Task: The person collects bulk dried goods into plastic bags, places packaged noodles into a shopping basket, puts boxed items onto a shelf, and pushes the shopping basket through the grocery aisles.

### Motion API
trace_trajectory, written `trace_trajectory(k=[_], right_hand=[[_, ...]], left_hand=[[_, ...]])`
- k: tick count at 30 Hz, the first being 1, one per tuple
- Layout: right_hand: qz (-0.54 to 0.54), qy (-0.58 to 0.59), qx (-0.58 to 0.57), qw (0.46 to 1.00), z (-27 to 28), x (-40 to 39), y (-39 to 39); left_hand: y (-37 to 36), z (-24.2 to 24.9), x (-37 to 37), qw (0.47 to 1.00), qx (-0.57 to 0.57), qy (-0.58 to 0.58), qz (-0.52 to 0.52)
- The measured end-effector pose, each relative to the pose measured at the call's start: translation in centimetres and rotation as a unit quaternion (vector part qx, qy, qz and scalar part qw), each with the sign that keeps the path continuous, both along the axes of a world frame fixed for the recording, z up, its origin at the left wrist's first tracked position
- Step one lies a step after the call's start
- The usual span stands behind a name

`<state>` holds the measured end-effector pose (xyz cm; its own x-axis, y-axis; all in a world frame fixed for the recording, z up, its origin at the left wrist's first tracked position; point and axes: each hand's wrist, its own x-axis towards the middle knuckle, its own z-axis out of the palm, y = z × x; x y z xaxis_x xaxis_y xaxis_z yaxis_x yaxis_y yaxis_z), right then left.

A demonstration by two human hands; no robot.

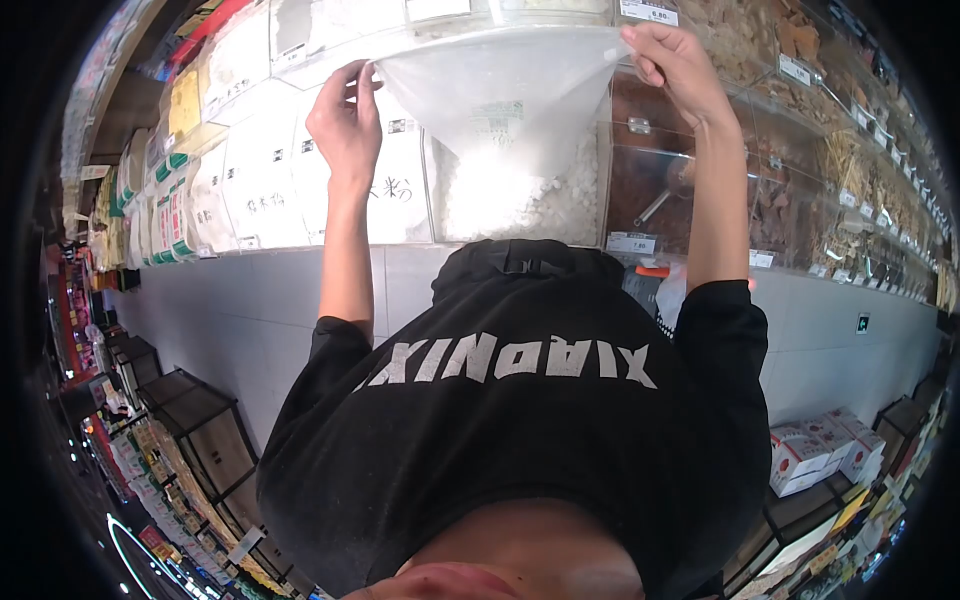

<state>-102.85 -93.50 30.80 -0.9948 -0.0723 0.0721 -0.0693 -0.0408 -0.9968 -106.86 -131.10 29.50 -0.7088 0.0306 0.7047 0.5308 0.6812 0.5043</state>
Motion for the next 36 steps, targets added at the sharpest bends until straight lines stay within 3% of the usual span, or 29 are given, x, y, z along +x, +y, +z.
trace_trajectory(k=[7, 14, 17, 21, 23, 24, 26, 27, 28, 29, 30, 33, 36], right_hand=[[-0.032, 0.068, 0.062, 0.995, 3.2, 0.1, 1.1], [-0.061, 0.098, 0.03, 0.993, 3.2, 2.6, 0.2], [-0.066, 0.151, 0.011, 0.986, 3.5, 3.8, -0.1], [-0.085, 0.223, -0.055, 0.97, 3.3, 6.8, -1.3], [-0.09, 0.253, -0.102, 0.958, 3.5, 8.2, -3.3], [-0.048, 0.239, -0.123, 0.962, 1.5, 8.6, -1.7], [-0.199, 0.166, -0.19, 0.947, 0.0, 10.6, -6.3], [-0.151, 0.142, -0.234, 0.95, -3.5, 11.7, -6.2], [-0.185, 0.074, -0.278, 0.94, -6.2, 12.7, -7.7], [-0.161, 0.018, -0.226, 0.96, -6.0, 14.3, -10.6], [-0.158, -0.056, -0.274, 0.947, -7.7, 15.8, -12.2], [-0.061, -0.055, -0.422, 0.903, -12.4, 18.5, -15.1], [-0.122, -0.052, -0.344, 0.93, -11.4, 18.9, -19.0]], left_hand=[[-0.1, 5.0, 0.9, 0.995, 0.029, 0.096, -0.008], [-0.1, 6.8, 1.9, 0.991, 0.095, 0.072, -0.053], [-0.7, 6.8, 2.2, 0.965, 0.201, 0.089, -0.144], [-1.8, 8.2, 5.4, 0.949, 0.152, 0.2, -0.192], [-1.4, 8.2, 8.3, 0.938, 0.192, 0.204, -0.206], [-1.7, 7.7, 9.6, 0.937, 0.147, 0.219, -0.229], [-2.2, 6.8, 12.9, 0.945, 0.046, 0.206, -0.251], [-2.0, 6.1, 13.9, 0.931, 0.036, 0.19, -0.311], [-1.7, 5.5, 14.9, 0.913, 0.026, 0.17, -0.37], [-1.5, 4.8, 15.9, 0.893, 0.017, 0.145, -0.427], [-1.3, 3.8, 16.6, 0.888, -0.032, 0.102, -0.447], [-1.1, 0.1, 18.1, 0.87, -0.089, 0.029, -0.484], [-2.3, -2.9, 19.8, 0.835, -0.138, -0.024, -0.532]])
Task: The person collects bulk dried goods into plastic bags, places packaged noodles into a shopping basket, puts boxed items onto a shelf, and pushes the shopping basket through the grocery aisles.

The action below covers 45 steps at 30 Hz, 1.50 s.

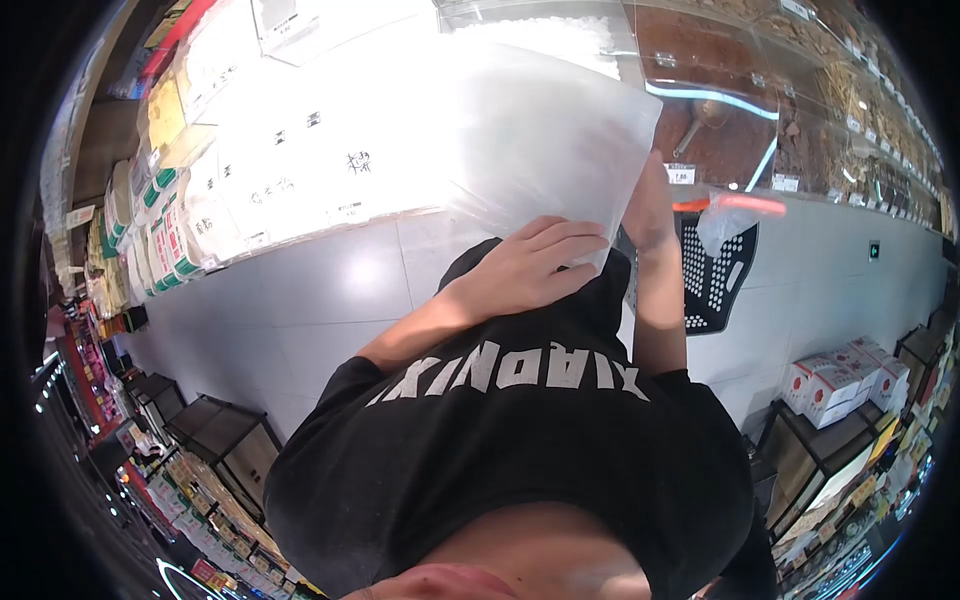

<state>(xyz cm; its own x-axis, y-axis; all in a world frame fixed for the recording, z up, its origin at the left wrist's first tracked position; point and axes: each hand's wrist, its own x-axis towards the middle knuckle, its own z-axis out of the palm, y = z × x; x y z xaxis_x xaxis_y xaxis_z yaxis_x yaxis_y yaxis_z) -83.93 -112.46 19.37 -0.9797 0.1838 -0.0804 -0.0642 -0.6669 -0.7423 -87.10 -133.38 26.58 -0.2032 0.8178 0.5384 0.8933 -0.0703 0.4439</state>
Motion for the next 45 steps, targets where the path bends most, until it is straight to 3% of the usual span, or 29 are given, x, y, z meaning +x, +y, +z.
trace_trajectory(k=[3, 6, 8, 11, 15, 20, 23, 25, 28, 32, 35, 39, 45], right_hand=[[-0.024, -0.227, 0.168, 0.959, 0.8, -0.8, -3.5], [-0.065, -0.196, 0.155, 0.966, 1.1, 0.8, -6.6], [-0.082, -0.19, 0.15, 0.967, 1.7, 2.4, -8.7], [-0.107, -0.218, 0.245, 0.939, 1.3, 4.9, -11.8], [-0.121, -0.189, 0.3, 0.927, 0.9, 8.9, -14.1], [-0.107, -0.175, 0.312, 0.928, 1.4, 11.4, -14.6], [-0.108, -0.185, 0.313, 0.925, 1.6, 13.2, -13.8], [-0.124, -0.192, 0.335, 0.914, 1.8, 15.0, -12.6], [-0.18, -0.216, 0.257, 0.925, 0.8, 18.6, -10.6], [-0.275, -0.281, 0.301, 0.869, -2.6, 24.8, -7.7], [-0.285, -0.334, 0.289, 0.851, -6.2, 30.6, -5.3], [-0.317, -0.404, 0.253, 0.82, -12.3, 38.8, -2.2], [-0.359, -0.41, 0.29, 0.787, -13.0, 46.0, 3.2]], left_hand=[[-1.5, -2.5, 2.0, 0.998, -0.027, -0.038, -0.046], [-3.6, -2.1, 3.1, 0.989, -0.016, -0.138, -0.042], [-5.2, -3.0, 2.9, 0.982, 0.02, -0.186, 0.014], [-8.0, -5.0, 1.4, 0.956, 0.035, -0.264, 0.125], [-11.3, -8.7, -0.9, 0.903, 0.061, -0.31, 0.291], [-14.7, -15.2, -2.1, 0.803, 0.052, -0.48, 0.35], [-15.0, -18.6, -1.3, 0.795, -0.011, -0.457, 0.4], [-14.1, -20.8, -0.3, 0.78, 0.016, -0.473, 0.409], [-11.6, -21.9, 1.6, 0.753, 0.008, -0.53, 0.39], [-6.4, -22.9, 4.6, 0.679, 0.008, -0.667, 0.308], [-3.5, -25.6, 5.9, 0.737, -0.122, -0.613, 0.257], [3.0, -25.7, 9.7, 0.803, -0.166, -0.521, 0.238], [12.3, -26.0, 13.0, 0.88, -0.194, -0.394, 0.184]])
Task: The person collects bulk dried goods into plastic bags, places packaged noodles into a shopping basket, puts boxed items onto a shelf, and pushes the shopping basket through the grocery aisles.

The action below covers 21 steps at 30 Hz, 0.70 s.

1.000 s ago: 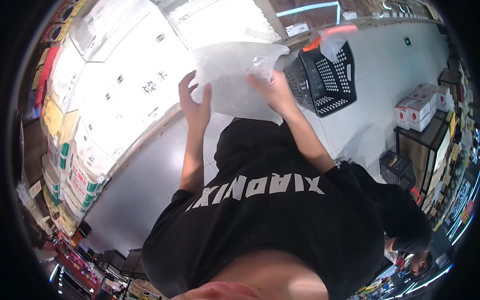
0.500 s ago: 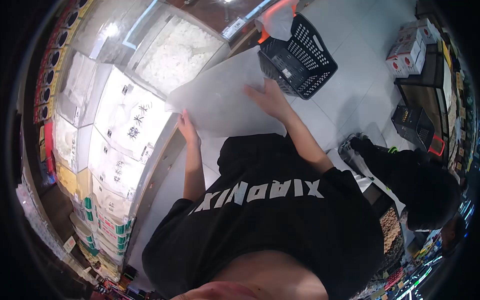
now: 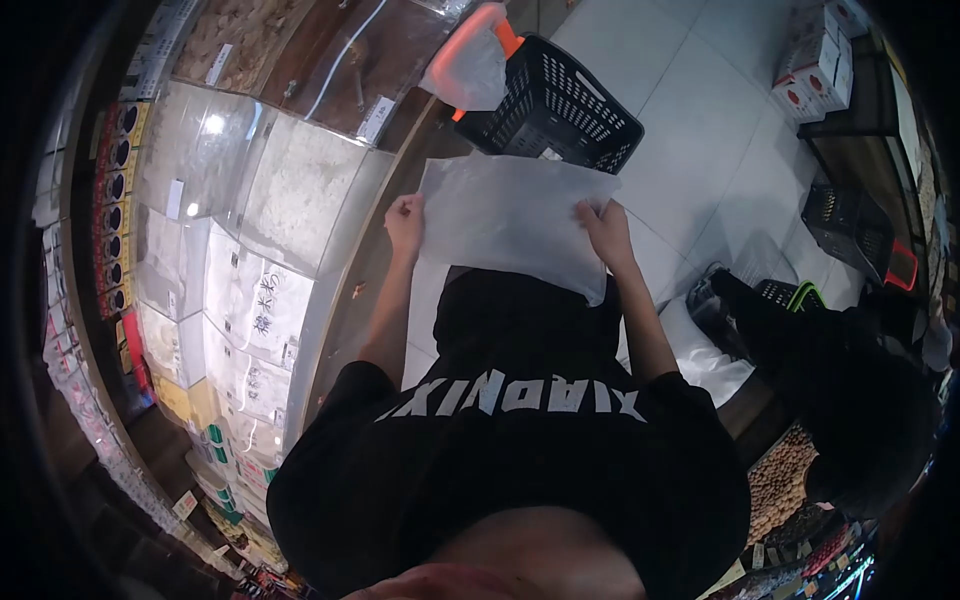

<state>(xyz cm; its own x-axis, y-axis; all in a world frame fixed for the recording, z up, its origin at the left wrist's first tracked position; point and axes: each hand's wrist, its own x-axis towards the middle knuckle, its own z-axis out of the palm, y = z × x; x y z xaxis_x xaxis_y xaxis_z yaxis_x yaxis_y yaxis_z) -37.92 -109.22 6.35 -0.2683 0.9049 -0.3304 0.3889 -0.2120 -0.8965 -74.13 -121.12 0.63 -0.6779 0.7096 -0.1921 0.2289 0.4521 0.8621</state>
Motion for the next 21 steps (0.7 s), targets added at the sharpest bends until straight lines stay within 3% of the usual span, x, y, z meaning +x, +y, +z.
trace_trajectory(k=[2, 5, 7, 10, 14, 16, 19, 21], right_hand=[[-0.003, 0.011, 0.01, 1.0, 0.6, 1.3, 1.7], [0.006, 0.005, 0.031, 0.999, 0.7, 2.0, 4.9], [0.032, -0.029, 0.054, 0.998, 0.3, 2.2, 6.5], [-0.001, -0.064, 0.05, 0.997, -0.7, 2.0, 7.7], [-0.035, -0.087, 0.017, 0.995, 1.1, 1.8, 7.6], [-0.042, -0.121, 0.018, 0.992, 1.0, 1.9, 7.2], [-0.033, -0.14, 0.032, 0.989, 2.1, 1.0, 7.0], [0.032, -0.23, -0.006, 0.973, 3.3, -0.1, 8.1]], left_hand=[[4.0, 3.0, 1.4, 0.998, 0.006, 0.052, -0.017], [9.7, 1.7, 0.1, 0.986, 0.057, 0.131, -0.086], [13.9, 5.2, -0.1, 0.969, 0.017, 0.182, -0.164], [20.4, 3.6, -2.4, 0.939, 0.05, 0.251, -0.229], [25.3, -1.0, -4.3, 0.944, 0.045, 0.245, -0.217], [26.2, -1.2, -3.8, 0.962, -0.013, 0.209, -0.178], [26.2, -1.2, -3.5, 0.952, 0.013, 0.235, -0.196], [25.6, -0.9, -2.4, 0.954, 0.019, 0.234, -0.188]])
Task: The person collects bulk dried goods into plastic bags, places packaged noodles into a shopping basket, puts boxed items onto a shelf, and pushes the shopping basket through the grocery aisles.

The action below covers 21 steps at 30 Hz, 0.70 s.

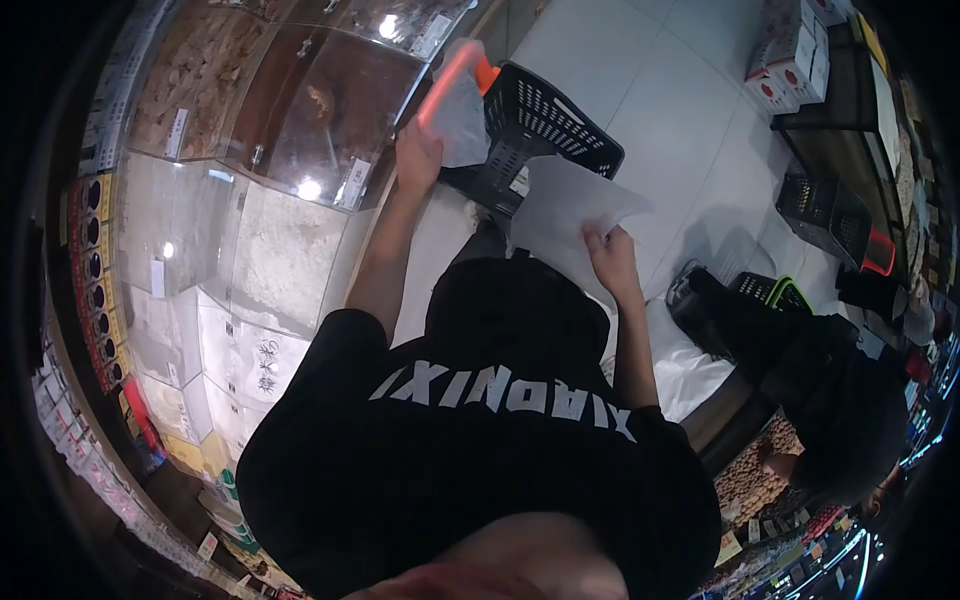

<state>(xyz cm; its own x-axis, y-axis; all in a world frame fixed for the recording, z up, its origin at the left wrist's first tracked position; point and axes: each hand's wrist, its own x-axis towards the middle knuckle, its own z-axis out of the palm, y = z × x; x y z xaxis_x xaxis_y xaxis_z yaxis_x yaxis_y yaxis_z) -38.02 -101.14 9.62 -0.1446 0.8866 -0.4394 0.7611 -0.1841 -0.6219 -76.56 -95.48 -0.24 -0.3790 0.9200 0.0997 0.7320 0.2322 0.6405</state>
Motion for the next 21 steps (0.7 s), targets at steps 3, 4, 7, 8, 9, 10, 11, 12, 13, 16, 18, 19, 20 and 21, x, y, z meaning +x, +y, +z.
trace_trajectory(k=[3, 4, 7, 8, 9, 10, 11, 12, 13, 16, 18, 19, 20, 21], right_hand=[[0.015, 0.109, -0.009, 0.994, 6.3, -3.8, 0.9], [0.01, 0.186, 0.009, 0.983, 8.8, -5.5, 1.9], [0.054, 0.28, -0.029, 0.958, 13.8, -7.9, 3.6], [0.02, 0.327, -0.026, 0.944, 15.4, -8.5, 4.0], [-0.014, 0.374, -0.021, 0.927, 17.0, -9.0, 4.3], [-0.047, 0.42, -0.016, 0.906, 17.7, -9.3, 4.4], [-0.06, 0.438, 0.003, 0.897, 17.7, -9.4, 4.7], [-0.071, 0.456, 0.022, 0.887, 17.6, -9.4, 5.5], [-0.081, 0.473, 0.039, 0.876, 17.4, -9.5, 6.4], [-0.13, 0.437, 0.039, 0.889, 14.1, -9.6, 8.5], [-0.16, 0.427, 0.017, 0.89, 11.0, -9.4, 9.7], [-0.166, 0.421, -0.003, 0.892, 9.2, -9.2, 10.3], [-0.172, 0.416, -0.024, 0.893, 7.2, -9.0, 11.0], [-0.168, 0.397, -0.037, 0.902, 4.8, -8.9, 11.7]], left_hand=[[-1.1, 1.1, 1.2, 1.0, -0.018, -0.023, -0.007], [-1.5, 1.3, 1.7, 0.999, -0.029, -0.027, -0.007], [-3.0, 1.6, 2.9, 0.999, -0.034, -0.036, -0.008], [-3.4, 1.7, 3.1, 0.999, -0.016, -0.038, -0.008], [-3.6, 2.0, 3.3, 0.999, 0.003, -0.04, -0.007], [-3.9, 2.4, 3.1, 0.985, -0.003, -0.174, 0.009], [-4.0, 2.8, 2.6, 0.952, -0.008, -0.305, 0.025], [-3.9, 3.7, 2.0, 0.902, -0.011, -0.43, 0.041], [-3.5, 5.6, 1.3, 0.83, -0.029, -0.554, 0.054], [-3.0, 8.7, -1.4, 0.646, -0.063, -0.756, 0.08], [-2.7, 9.2, -2.7, 0.802, -0.078, -0.59, 0.048], [-2.6, 9.5, -3.2, 0.864, -0.085, -0.495, 0.034], [-2.4, 8.7, -3.8, 0.874, -0.081, -0.477, 0.038], [-2.0, 7.2, -4.4, 0.884, -0.079, -0.458, 0.041]])
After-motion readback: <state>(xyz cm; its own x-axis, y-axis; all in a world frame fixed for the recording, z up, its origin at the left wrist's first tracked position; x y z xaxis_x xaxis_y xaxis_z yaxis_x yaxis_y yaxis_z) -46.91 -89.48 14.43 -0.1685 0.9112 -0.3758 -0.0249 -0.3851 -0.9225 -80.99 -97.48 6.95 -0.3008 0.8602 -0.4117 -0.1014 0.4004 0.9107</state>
